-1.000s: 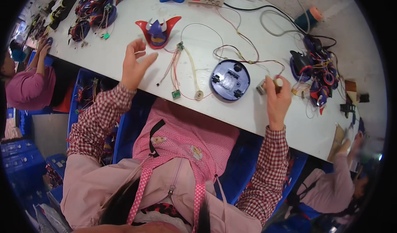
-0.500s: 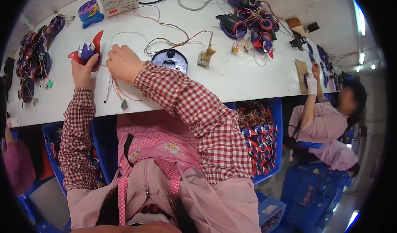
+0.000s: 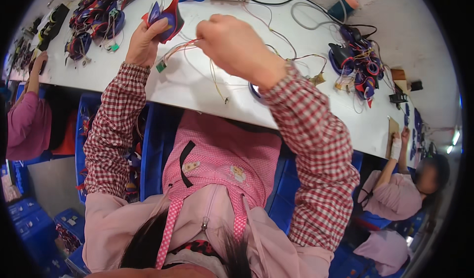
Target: Soldering wires to small circular electronic components and assembling them into toy parts on a factory production line.
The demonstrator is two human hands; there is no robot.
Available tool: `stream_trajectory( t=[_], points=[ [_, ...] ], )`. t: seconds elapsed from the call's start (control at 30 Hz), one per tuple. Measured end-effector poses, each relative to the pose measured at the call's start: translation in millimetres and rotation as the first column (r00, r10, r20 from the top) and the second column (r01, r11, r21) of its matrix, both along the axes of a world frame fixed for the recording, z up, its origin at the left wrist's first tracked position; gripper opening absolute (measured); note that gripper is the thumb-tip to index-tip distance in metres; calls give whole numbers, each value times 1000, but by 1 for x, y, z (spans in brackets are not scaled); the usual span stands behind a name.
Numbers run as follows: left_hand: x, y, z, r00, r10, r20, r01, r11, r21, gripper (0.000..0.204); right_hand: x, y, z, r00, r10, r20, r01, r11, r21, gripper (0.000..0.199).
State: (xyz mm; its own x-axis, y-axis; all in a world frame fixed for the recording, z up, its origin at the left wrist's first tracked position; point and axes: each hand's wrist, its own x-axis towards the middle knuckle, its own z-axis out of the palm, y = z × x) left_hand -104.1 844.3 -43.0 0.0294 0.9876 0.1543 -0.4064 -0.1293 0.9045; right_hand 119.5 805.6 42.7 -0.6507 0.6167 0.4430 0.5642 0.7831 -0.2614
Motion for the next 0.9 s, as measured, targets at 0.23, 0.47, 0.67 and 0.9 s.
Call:
stream_trajectory(
  t=[0.23,0.47,0.67,0.9],
  points=[
    [45,-29,32,966,-253,-50,256,964,75,47,55,-44,8,856,-417,-306,4,596,-803,16],
    [122,-23,-4,782,-561,-272,558,824,-96,63,126,-52,-48,651,-732,-199,95,339,-936,16],
    [158,-19,-11,695,-606,-388,613,781,-121,66,146,-53,-102,843,-537,-27,533,827,179,22],
    [162,-21,-15,646,-443,-621,595,802,47,65,142,-52,-125,737,-599,-313,524,799,-295,32]
  ],
)
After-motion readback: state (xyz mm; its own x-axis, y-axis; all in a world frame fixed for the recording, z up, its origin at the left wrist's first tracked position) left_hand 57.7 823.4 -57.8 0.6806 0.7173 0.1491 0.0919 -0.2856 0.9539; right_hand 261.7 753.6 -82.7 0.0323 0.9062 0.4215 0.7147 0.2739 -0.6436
